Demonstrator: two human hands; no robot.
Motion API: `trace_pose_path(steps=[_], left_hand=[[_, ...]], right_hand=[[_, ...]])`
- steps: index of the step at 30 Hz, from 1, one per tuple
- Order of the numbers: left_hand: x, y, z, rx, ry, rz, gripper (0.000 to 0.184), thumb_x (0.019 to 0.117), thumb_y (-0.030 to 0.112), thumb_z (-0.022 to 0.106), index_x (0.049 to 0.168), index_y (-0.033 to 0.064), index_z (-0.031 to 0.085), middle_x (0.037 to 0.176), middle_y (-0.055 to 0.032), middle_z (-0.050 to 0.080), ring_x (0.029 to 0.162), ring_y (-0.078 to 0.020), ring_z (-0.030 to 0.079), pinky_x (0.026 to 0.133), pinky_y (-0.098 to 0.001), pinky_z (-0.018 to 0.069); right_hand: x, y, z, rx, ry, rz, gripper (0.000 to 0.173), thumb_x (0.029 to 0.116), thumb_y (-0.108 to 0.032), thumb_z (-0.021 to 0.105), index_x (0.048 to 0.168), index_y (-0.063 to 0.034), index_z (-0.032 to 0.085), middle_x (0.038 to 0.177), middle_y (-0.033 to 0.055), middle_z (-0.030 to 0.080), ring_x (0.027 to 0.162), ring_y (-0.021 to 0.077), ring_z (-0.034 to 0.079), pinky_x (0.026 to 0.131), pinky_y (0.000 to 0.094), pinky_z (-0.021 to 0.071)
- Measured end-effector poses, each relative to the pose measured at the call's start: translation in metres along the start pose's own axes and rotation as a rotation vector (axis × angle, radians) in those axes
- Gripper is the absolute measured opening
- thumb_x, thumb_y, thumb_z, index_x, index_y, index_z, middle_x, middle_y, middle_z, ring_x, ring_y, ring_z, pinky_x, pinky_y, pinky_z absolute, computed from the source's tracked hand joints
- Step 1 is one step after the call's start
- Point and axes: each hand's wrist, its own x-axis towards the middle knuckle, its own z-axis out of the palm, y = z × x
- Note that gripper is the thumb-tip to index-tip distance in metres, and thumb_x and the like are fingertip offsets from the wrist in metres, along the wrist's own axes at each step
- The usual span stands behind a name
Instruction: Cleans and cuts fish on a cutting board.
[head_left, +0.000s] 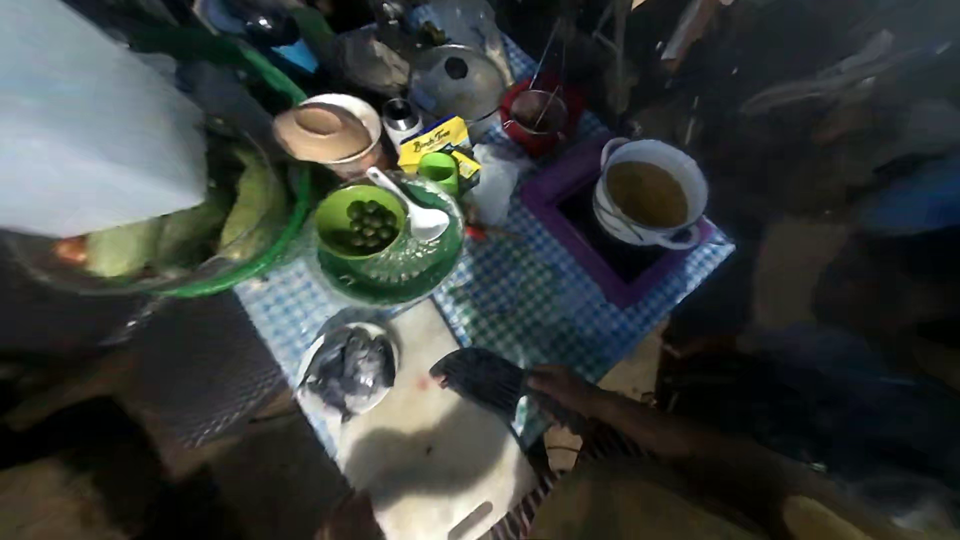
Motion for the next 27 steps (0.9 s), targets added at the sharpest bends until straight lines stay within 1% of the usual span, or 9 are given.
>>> trace_pose_path(steps=[2, 5, 7, 11, 13, 16, 21, 25, 27], left_hand=[[-0.006, 0.006, -0.006, 0.020, 0.000, -0.034, 0.042, 0.0962, 0.017, 0.070, 0.126, -0.0119, 0.062, 0.124, -0.0343, 0.063, 0.116, -0.0471, 0.062, 0.103, -0.0590, 0.0475], [-0.002, 0.004, -0.015, 0.068, -0.056, -0.091, 0.042, 0.0974, 0.015, 0.068, 0.131, -0.0089, 0.061, 0.131, -0.0354, 0.059, 0.124, -0.0509, 0.057, 0.107, -0.0615, 0.0433], [0.005, -0.004, -0.021, 0.070, -0.143, -0.112, 0.041, 0.0997, 0.017, 0.066, 0.133, -0.0060, 0.060, 0.132, -0.0328, 0.060, 0.124, -0.0484, 0.057, 0.107, -0.0600, 0.0437], [0.009, -0.014, -0.031, 0.074, -0.387, -0.163, 0.039, 0.1046, 0.020, 0.059, 0.136, -0.0029, 0.057, 0.125, -0.0241, 0.067, 0.112, -0.0375, 0.066, 0.098, -0.0541, 0.0508], [0.004, -0.023, -0.033, 0.058, -0.457, -0.182, 0.039, 0.1052, 0.021, 0.057, 0.138, -0.0010, 0.055, 0.123, -0.0230, 0.066, 0.104, -0.0351, 0.068, 0.089, -0.0522, 0.0546], [-0.011, -0.032, -0.038, 0.045, -0.497, -0.204, 0.041, 0.1042, 0.022, 0.060, 0.137, -0.0011, 0.054, 0.122, -0.0231, 0.065, 0.097, -0.0333, 0.068, 0.081, -0.0497, 0.0569], [-0.034, -0.023, -0.045, 0.164, -0.530, -0.132, 0.044, 0.1015, 0.020, 0.063, 0.137, -0.0038, 0.052, 0.123, -0.0249, 0.064, 0.111, -0.0382, 0.065, 0.097, -0.0529, 0.0511], [-0.039, -0.031, -0.047, 0.057, -0.545, -0.132, 0.048, 0.1001, 0.013, 0.065, 0.140, -0.0069, 0.047, 0.120, -0.0278, 0.064, 0.106, -0.0369, 0.066, 0.093, -0.0504, 0.0532], [-0.045, -0.032, -0.046, 0.021, -0.548, -0.106, 0.049, 0.0993, 0.010, 0.064, 0.140, -0.0091, 0.045, 0.117, -0.0294, 0.065, 0.103, -0.0376, 0.066, 0.091, -0.0508, 0.0534]], right_hand=[[-0.018, -0.003, 0.003, -0.020, 0.034, 0.004, 0.038, 0.1096, -0.026, 0.047, 0.138, -0.0014, 0.054, 0.090, 0.0055, 0.067, 0.065, 0.0090, 0.062, 0.061, 0.0263, 0.0559], [-0.033, 0.003, 0.012, -0.045, 0.124, 0.066, 0.037, 0.1108, -0.025, 0.043, 0.139, -0.0023, 0.051, 0.086, 0.0052, 0.065, 0.058, 0.0104, 0.061, 0.054, 0.0272, 0.0558], [-0.044, 0.009, 0.022, -0.060, 0.219, 0.084, 0.037, 0.1116, -0.024, 0.041, 0.139, -0.0016, 0.052, 0.087, 0.0060, 0.065, 0.059, 0.0113, 0.061, 0.054, 0.0279, 0.0556], [-0.068, 0.040, 0.045, 0.073, 0.343, 0.047, 0.033, 0.1123, -0.021, 0.036, 0.132, -0.0006, 0.053, 0.080, 0.0038, 0.064, 0.052, 0.0098, 0.060, 0.048, 0.0250, 0.0542], [-0.079, 0.060, 0.057, 0.135, 0.362, 0.024, 0.032, 0.1117, -0.023, 0.034, 0.127, -0.0021, 0.053, 0.079, 0.0033, 0.063, 0.051, 0.0102, 0.059, 0.046, 0.0250, 0.0542], [-0.097, 0.078, 0.079, 0.174, 0.408, 0.012, 0.033, 0.1123, -0.022, 0.032, 0.127, -0.0020, 0.053, 0.079, 0.0034, 0.063, 0.051, 0.0106, 0.059, 0.046, 0.0249, 0.0537], [-0.125, 0.106, 0.096, 0.244, 0.446, -0.053, 0.032, 0.1115, -0.022, 0.031, 0.120, -0.0034, 0.056, 0.075, 0.0016, 0.064, 0.050, 0.0094, 0.059, 0.045, 0.0241, 0.0539], [-0.142, 0.113, 0.100, 0.323, 0.462, -0.033, 0.031, 0.1120, -0.021, 0.029, 0.119, -0.0037, 0.053, 0.077, 0.0024, 0.063, 0.052, 0.0099, 0.060, 0.047, 0.0244, 0.0544], [-0.153, 0.111, 0.102, 0.344, 0.467, -0.025, 0.031, 0.1125, -0.021, 0.030, 0.123, -0.0030, 0.053, 0.078, 0.0031, 0.062, 0.053, 0.0105, 0.059, 0.048, 0.0247, 0.0542]])
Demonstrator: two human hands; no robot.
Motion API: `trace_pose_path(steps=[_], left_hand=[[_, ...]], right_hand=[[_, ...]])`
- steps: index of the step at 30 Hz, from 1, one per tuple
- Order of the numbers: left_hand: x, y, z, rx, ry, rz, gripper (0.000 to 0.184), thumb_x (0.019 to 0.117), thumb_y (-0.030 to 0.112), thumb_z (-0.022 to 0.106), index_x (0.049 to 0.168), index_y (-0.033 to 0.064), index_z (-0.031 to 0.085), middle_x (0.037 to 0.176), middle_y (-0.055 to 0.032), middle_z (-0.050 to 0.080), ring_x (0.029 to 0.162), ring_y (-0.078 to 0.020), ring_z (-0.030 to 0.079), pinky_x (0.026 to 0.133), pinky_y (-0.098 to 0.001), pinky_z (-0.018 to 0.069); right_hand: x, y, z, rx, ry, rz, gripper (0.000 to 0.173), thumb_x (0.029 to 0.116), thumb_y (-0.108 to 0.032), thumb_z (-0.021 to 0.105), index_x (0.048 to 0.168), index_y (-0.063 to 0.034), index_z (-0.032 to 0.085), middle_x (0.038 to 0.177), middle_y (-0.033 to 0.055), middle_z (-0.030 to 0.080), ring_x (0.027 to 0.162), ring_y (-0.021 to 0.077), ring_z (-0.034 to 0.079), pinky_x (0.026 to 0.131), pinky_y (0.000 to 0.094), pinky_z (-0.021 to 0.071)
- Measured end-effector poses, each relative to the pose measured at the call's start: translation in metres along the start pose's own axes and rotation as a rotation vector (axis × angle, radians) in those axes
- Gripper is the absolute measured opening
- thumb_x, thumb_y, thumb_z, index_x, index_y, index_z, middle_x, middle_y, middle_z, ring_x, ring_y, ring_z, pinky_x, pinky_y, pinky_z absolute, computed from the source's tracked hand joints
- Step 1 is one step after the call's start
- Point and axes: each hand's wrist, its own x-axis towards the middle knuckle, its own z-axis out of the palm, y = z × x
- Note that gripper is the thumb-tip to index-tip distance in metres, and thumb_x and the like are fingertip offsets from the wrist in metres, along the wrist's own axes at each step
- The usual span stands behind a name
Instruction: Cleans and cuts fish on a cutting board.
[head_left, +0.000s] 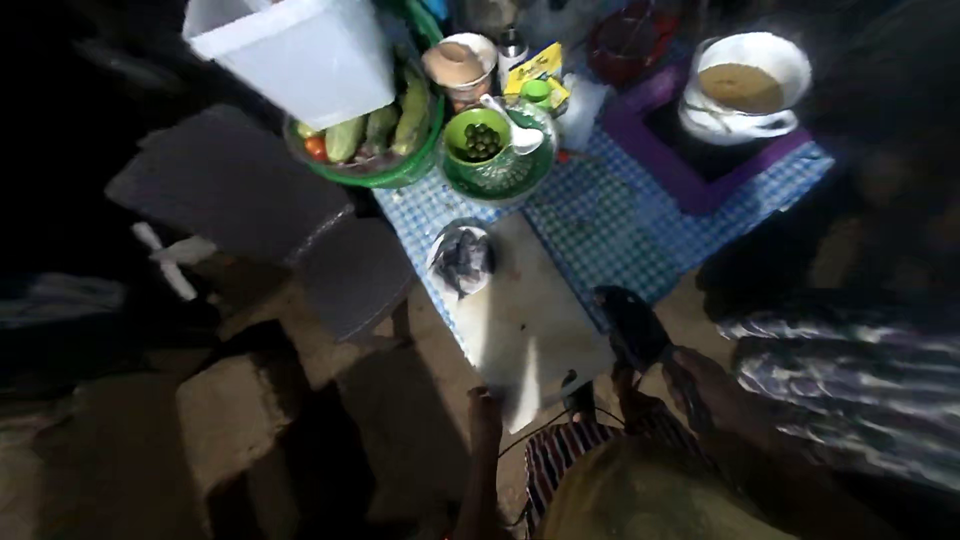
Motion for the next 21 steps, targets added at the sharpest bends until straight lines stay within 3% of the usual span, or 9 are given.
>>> trace_pose_path(steps=[2, 6, 9, 11, 14, 18, 21], left_hand=[[-0.007, -0.003, 0.006, -0.008, 0.005, 0.062, 0.048, 0.0993, 0.007, 0.063, 0.139, -0.0122, 0.045, 0.118, -0.0325, 0.063, 0.106, -0.0403, 0.065, 0.094, -0.0527, 0.0523], [-0.024, -0.004, 0.010, 0.105, 0.011, 0.095, 0.044, 0.0996, 0.006, 0.062, 0.137, -0.0117, 0.048, 0.120, -0.0316, 0.062, 0.109, -0.0404, 0.064, 0.096, -0.0525, 0.0519], [-0.033, 0.009, 0.020, 0.153, 0.052, 0.336, 0.038, 0.0992, 0.006, 0.061, 0.130, -0.0145, 0.054, 0.122, -0.0332, 0.062, 0.114, -0.0437, 0.062, 0.100, -0.0556, 0.0491], [-0.048, 0.046, 0.032, -0.002, -0.001, 0.435, 0.035, 0.1014, 0.006, 0.057, 0.129, -0.0148, 0.056, 0.125, -0.0315, 0.063, 0.115, -0.0383, 0.064, 0.101, -0.0494, 0.0502], [-0.070, 0.111, 0.065, -0.330, -0.163, 0.460, 0.033, 0.1027, 0.006, 0.054, 0.131, -0.0116, 0.055, 0.125, -0.0233, 0.063, 0.105, -0.0212, 0.067, 0.093, -0.0356, 0.0556], [-0.100, 0.178, 0.114, -0.478, -0.282, 0.625, 0.044, 0.0987, 0.003, 0.060, 0.138, -0.0120, 0.048, 0.136, -0.0239, 0.057, 0.107, -0.0161, 0.067, 0.091, -0.0292, 0.0560], [-0.117, 0.203, 0.141, -0.508, -0.362, 0.640, 0.060, 0.0950, 0.007, 0.068, 0.146, -0.0094, 0.040, 0.140, -0.0243, 0.052, 0.105, -0.0159, 0.067, 0.086, -0.0284, 0.0579]], right_hand=[[-0.009, -0.003, -0.006, 0.003, 0.025, 0.016, 0.033, 0.1130, -0.022, 0.031, 0.130, -0.0022, 0.051, 0.080, 0.0042, 0.062, 0.054, 0.0118, 0.059, 0.049, 0.0268, 0.0542], [-0.023, 0.000, -0.022, 0.059, 0.036, -0.016, 0.031, 0.1125, -0.022, 0.032, 0.127, -0.0025, 0.051, 0.080, 0.0045, 0.063, 0.052, 0.0116, 0.059, 0.047, 0.0260, 0.0540], [-0.034, -0.006, -0.036, 0.092, 0.030, -0.035, 0.032, 0.1126, -0.021, 0.030, 0.127, -0.0030, 0.051, 0.078, 0.0044, 0.062, 0.052, 0.0122, 0.059, 0.047, 0.0262, 0.0540], [-0.041, -0.008, -0.046, 0.090, 0.017, -0.066, 0.030, 0.1122, -0.021, 0.031, 0.126, -0.0034, 0.052, 0.076, 0.0034, 0.063, 0.051, 0.0113, 0.060, 0.047, 0.0253, 0.0550], [-0.051, -0.015, -0.060, 0.063, 0.006, -0.061, 0.031, 0.1126, -0.021, 0.031, 0.129, -0.0029, 0.051, 0.078, 0.0035, 0.063, 0.053, 0.0110, 0.060, 0.048, 0.0252, 0.0553], [-0.059, -0.014, -0.082, 0.083, -0.011, -0.078, 0.030, 0.1119, -0.020, 0.032, 0.126, -0.0030, 0.051, 0.076, 0.0026, 0.063, 0.051, 0.0109, 0.061, 0.047, 0.0253, 0.0556], [-0.065, -0.011, -0.093, 0.067, 0.007, -0.061, 0.029, 0.1122, -0.019, 0.033, 0.126, -0.0025, 0.052, 0.076, 0.0030, 0.064, 0.051, 0.0108, 0.061, 0.047, 0.0255, 0.0558]])
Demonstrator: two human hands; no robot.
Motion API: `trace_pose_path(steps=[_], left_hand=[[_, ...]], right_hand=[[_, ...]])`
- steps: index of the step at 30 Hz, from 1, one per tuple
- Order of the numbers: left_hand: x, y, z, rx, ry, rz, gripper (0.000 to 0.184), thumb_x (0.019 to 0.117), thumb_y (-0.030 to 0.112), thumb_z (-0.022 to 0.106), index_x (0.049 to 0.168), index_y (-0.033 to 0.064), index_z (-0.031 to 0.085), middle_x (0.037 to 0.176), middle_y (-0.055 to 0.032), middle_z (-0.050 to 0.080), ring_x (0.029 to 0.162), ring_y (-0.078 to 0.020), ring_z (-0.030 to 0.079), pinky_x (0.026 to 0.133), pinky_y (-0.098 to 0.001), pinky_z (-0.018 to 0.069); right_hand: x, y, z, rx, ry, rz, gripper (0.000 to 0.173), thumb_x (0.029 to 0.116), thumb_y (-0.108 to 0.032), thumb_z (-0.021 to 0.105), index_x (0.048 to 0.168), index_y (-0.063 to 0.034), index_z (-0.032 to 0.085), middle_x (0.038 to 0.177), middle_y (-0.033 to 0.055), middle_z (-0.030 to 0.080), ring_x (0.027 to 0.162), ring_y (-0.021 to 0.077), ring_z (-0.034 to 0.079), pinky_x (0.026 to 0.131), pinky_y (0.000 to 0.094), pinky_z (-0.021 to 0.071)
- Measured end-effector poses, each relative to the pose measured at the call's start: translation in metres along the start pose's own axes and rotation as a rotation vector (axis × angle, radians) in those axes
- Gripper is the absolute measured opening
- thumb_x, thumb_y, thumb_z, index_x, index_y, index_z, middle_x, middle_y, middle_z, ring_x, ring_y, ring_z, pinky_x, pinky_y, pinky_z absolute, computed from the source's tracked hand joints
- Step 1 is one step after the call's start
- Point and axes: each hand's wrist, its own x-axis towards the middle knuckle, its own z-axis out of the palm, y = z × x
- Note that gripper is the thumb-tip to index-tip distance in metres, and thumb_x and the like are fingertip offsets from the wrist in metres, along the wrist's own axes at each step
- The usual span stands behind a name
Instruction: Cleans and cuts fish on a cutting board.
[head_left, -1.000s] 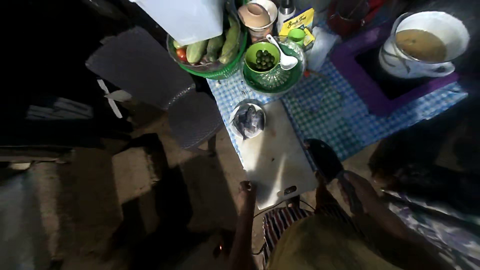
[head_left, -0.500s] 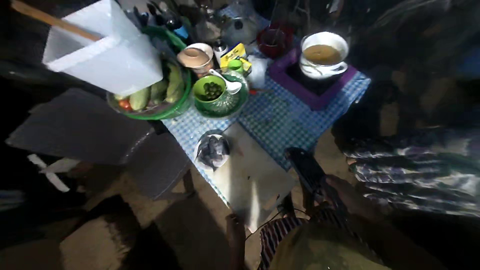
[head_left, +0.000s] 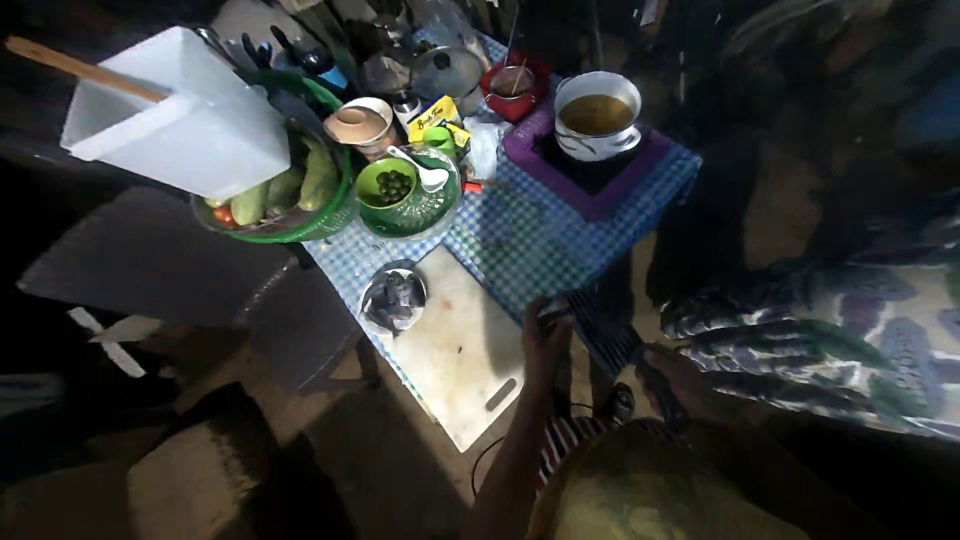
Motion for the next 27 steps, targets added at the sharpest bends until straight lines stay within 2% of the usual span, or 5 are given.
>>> trace_pose_path(steps=[4, 11, 19, 25, 27], left_hand=[[0.007, -0.001, 0.020, 0.080, 0.043, -0.073, 0.062, 0.0918, 0.006, 0.073, 0.144, -0.0085, 0.043, 0.131, -0.0252, 0.058, 0.096, -0.0158, 0.067, 0.083, -0.0289, 0.0567], [0.006, -0.028, -0.021, -0.064, 0.152, -0.237, 0.031, 0.0982, 0.002, 0.062, 0.126, -0.0090, 0.058, 0.106, -0.0157, 0.066, 0.083, -0.0120, 0.065, 0.074, -0.0279, 0.0568], [-0.017, -0.055, -0.155, 0.062, 0.302, -0.366, 0.026, 0.0989, 0.002, 0.061, 0.123, -0.0077, 0.062, 0.108, -0.0158, 0.068, 0.083, -0.0140, 0.066, 0.076, -0.0298, 0.0566], [-0.069, -0.075, -0.259, 0.308, 0.467, -0.410, 0.023, 0.0992, 0.004, 0.063, 0.121, -0.0046, 0.066, 0.103, -0.0157, 0.070, 0.084, -0.0161, 0.068, 0.078, -0.0336, 0.0575], [-0.088, -0.079, -0.282, 0.347, 0.517, -0.424, 0.023, 0.0994, 0.005, 0.063, 0.121, -0.0043, 0.066, 0.105, -0.0166, 0.071, 0.086, -0.0178, 0.069, 0.080, -0.0356, 0.0580]], right_hand=[[-0.003, 0.000, -0.001, -0.152, 0.037, 0.005, 0.031, 0.1116, -0.018, 0.037, 0.133, -0.0015, 0.051, 0.079, 0.0024, 0.064, 0.054, 0.0089, 0.061, 0.050, 0.0244, 0.0553], [0.013, 0.017, 0.017, -0.257, -0.005, -0.016, 0.034, 0.1100, -0.018, 0.042, 0.138, -0.0007, 0.052, 0.078, 0.0027, 0.065, 0.052, 0.0088, 0.060, 0.048, 0.0251, 0.0552], [0.055, 0.014, 0.087, -0.315, -0.075, -0.027, 0.031, 0.1102, -0.020, 0.041, 0.129, 0.0003, 0.056, 0.077, 0.0036, 0.065, 0.052, 0.0102, 0.061, 0.049, 0.0259, 0.0562], [0.134, -0.002, 0.172, -0.456, -0.032, -0.064, 0.040, 0.1114, -0.025, 0.044, 0.140, 0.0015, 0.051, 0.105, 0.0162, 0.064, 0.075, 0.0173, 0.064, 0.069, 0.0346, 0.0570], [0.159, -0.007, 0.199, -0.461, -0.037, -0.100, 0.042, 0.1116, -0.028, 0.043, 0.142, 0.0003, 0.050, 0.103, 0.0157, 0.063, 0.071, 0.0164, 0.062, 0.066, 0.0337, 0.0559]])
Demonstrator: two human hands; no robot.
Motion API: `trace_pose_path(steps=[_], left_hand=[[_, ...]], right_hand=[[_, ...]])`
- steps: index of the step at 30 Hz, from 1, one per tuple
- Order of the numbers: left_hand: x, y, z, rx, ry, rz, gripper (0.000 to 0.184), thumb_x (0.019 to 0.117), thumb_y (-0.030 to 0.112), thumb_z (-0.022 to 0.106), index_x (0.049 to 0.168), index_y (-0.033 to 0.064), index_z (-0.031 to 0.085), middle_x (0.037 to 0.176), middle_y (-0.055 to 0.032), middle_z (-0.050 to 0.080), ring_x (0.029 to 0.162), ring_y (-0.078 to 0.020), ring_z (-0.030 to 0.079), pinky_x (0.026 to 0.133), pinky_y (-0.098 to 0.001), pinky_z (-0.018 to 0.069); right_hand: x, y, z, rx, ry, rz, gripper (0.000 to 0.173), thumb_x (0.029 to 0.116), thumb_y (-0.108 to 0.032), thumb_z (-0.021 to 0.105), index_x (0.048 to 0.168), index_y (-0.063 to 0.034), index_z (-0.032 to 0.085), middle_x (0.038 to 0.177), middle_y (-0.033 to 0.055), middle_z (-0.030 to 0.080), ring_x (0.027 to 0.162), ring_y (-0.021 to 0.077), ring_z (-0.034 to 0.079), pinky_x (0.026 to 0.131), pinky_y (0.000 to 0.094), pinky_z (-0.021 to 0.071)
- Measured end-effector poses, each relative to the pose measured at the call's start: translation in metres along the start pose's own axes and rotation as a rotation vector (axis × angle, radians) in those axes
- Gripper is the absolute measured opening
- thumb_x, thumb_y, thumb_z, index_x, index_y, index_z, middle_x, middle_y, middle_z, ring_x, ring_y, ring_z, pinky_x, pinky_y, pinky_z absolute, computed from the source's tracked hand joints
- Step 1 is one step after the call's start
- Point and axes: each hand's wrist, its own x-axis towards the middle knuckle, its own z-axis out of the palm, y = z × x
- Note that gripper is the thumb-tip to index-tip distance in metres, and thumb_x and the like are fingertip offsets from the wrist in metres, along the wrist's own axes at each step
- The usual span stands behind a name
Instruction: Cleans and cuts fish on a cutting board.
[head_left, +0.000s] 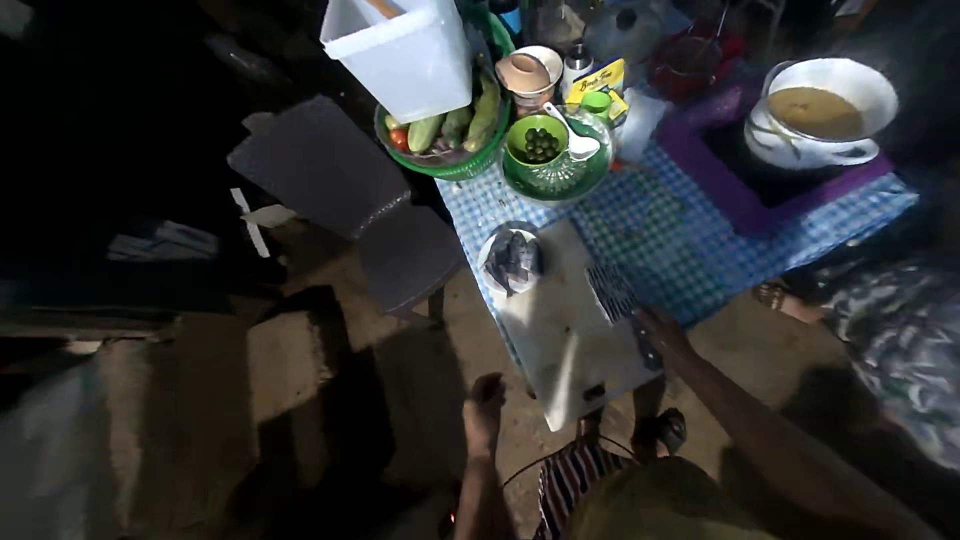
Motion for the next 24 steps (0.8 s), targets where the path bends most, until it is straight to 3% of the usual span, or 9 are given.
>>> trace_pose_path(steps=[3, 5, 6, 9, 12, 15, 17, 21, 24], left_hand=[[-0.010, -0.013, -0.027, 0.058, 0.078, -0.052, 0.025, 0.0993, 0.005, 0.064, 0.122, -0.0051, 0.066, 0.111, -0.0206, 0.071, 0.095, -0.0242, 0.070, 0.087, -0.0417, 0.0575], [-0.016, -0.022, -0.037, 0.107, 0.131, -0.066, 0.024, 0.0990, 0.008, 0.065, 0.120, -0.0039, 0.067, 0.110, -0.0200, 0.071, 0.094, -0.0255, 0.070, 0.086, -0.0434, 0.0574], [-0.017, -0.028, -0.040, 0.123, 0.144, -0.077, 0.025, 0.0987, 0.009, 0.065, 0.120, -0.0031, 0.067, 0.110, -0.0196, 0.072, 0.096, -0.0264, 0.070, 0.088, -0.0450, 0.0572], [-0.013, -0.035, -0.041, 0.150, 0.128, -0.092, 0.025, 0.0987, 0.009, 0.065, 0.120, -0.0033, 0.067, 0.109, -0.0196, 0.072, 0.096, -0.0269, 0.070, 0.089, -0.0459, 0.0565], [-0.007, -0.025, -0.034, 0.166, 0.088, -0.066, 0.023, 0.0979, 0.005, 0.065, 0.119, -0.0035, 0.068, 0.108, -0.0196, 0.072, 0.095, -0.0262, 0.069, 0.088, -0.0444, 0.0559], [0.005, -0.015, -0.022, 0.211, 0.040, 0.059, 0.022, 0.0967, 0.003, 0.065, 0.117, -0.0040, 0.069, 0.105, -0.0196, 0.073, 0.096, -0.0276, 0.070, 0.090, -0.0463, 0.0557], [0.009, 0.004, -0.011, 0.244, -0.007, 0.091, 0.022, 0.0968, 0.004, 0.065, 0.117, -0.0031, 0.070, 0.105, -0.0189, 0.073, 0.095, -0.0273, 0.071, 0.089, -0.0460, 0.0561], [0.004, 0.032, 0.022, 0.242, -0.143, 0.235, 0.022, 0.0970, 0.003, 0.062, 0.116, -0.0049, 0.070, 0.103, -0.0204, 0.072, 0.090, -0.0281, 0.071, 0.085, -0.0460, 0.0576], [-0.003, 0.056, 0.064, 0.282, -0.318, 0.342, 0.022, 0.0974, 0.003, 0.060, 0.115, -0.0047, 0.070, 0.103, -0.0187, 0.072, 0.092, -0.0261, 0.070, 0.087, -0.0436, 0.0569]], right_hand=[[0.027, -0.024, 0.022, -0.182, 0.005, -0.067, 0.043, 0.1108, -0.029, 0.046, 0.144, -0.0013, 0.049, 0.113, 0.0188, 0.063, 0.081, 0.0211, 0.065, 0.073, 0.0370, 0.0568], [0.037, -0.039, 0.029, -0.524, 0.056, -0.190, 0.046, 0.1078, -0.029, 0.052, 0.146, -0.0026, 0.052, 0.128, 0.0208, 0.066, 0.109, 0.0305, 0.068, 0.096, 0.0467, 0.0537], [0.042, -0.042, 0.031, -0.664, 0.097, -0.278, 0.047, 0.1062, -0.028, 0.054, 0.145, -0.0026, 0.054, 0.132, 0.0214, 0.065, 0.116, 0.0350, 0.066, 0.100, 0.0514, 0.0515], [0.065, -0.034, 0.025, -0.865, 0.204, -0.456, 0.043, 0.1040, -0.023, 0.056, 0.141, -0.0020, 0.058, 0.133, 0.0232, 0.064, 0.118, 0.0404, 0.065, 0.098, 0.0553, 0.0524], [0.083, -0.035, 0.011, -0.979, 0.153, -0.356, 0.045, 0.1067, -0.024, 0.052, 0.148, -0.0048, 0.052, 0.143, 0.0239, 0.057, 0.127, 0.0412, 0.060, 0.103, 0.0556, 0.0495], [0.101, -0.033, -0.002, -1.057, 0.131, -0.310, 0.043, 0.1074, -0.023, 0.051, 0.147, -0.0057, 0.052, 0.144, 0.0263, 0.054, 0.125, 0.0437, 0.060, 0.100, 0.0566, 0.0512], [0.110, -0.029, -0.009, -1.040, 0.129, -0.281, 0.044, 0.1063, -0.020, 0.054, 0.149, -0.0098, 0.051, 0.146, 0.0261, 0.052, 0.131, 0.0437, 0.056, 0.105, 0.0555, 0.0485], [0.094, -0.033, -0.034, -0.954, 0.080, -0.278, 0.054, 0.1042, -0.013, 0.054, 0.156, -0.0110, 0.042, 0.152, 0.0269, 0.047, 0.141, 0.0439, 0.045, 0.117, 0.0541, 0.0369], [0.046, -0.006, -0.067, -0.918, 0.081, -0.340, 0.051, 0.1038, -0.012, 0.052, 0.154, -0.0103, 0.046, 0.149, 0.0238, 0.051, 0.141, 0.0410, 0.047, 0.118, 0.0521, 0.0373]])
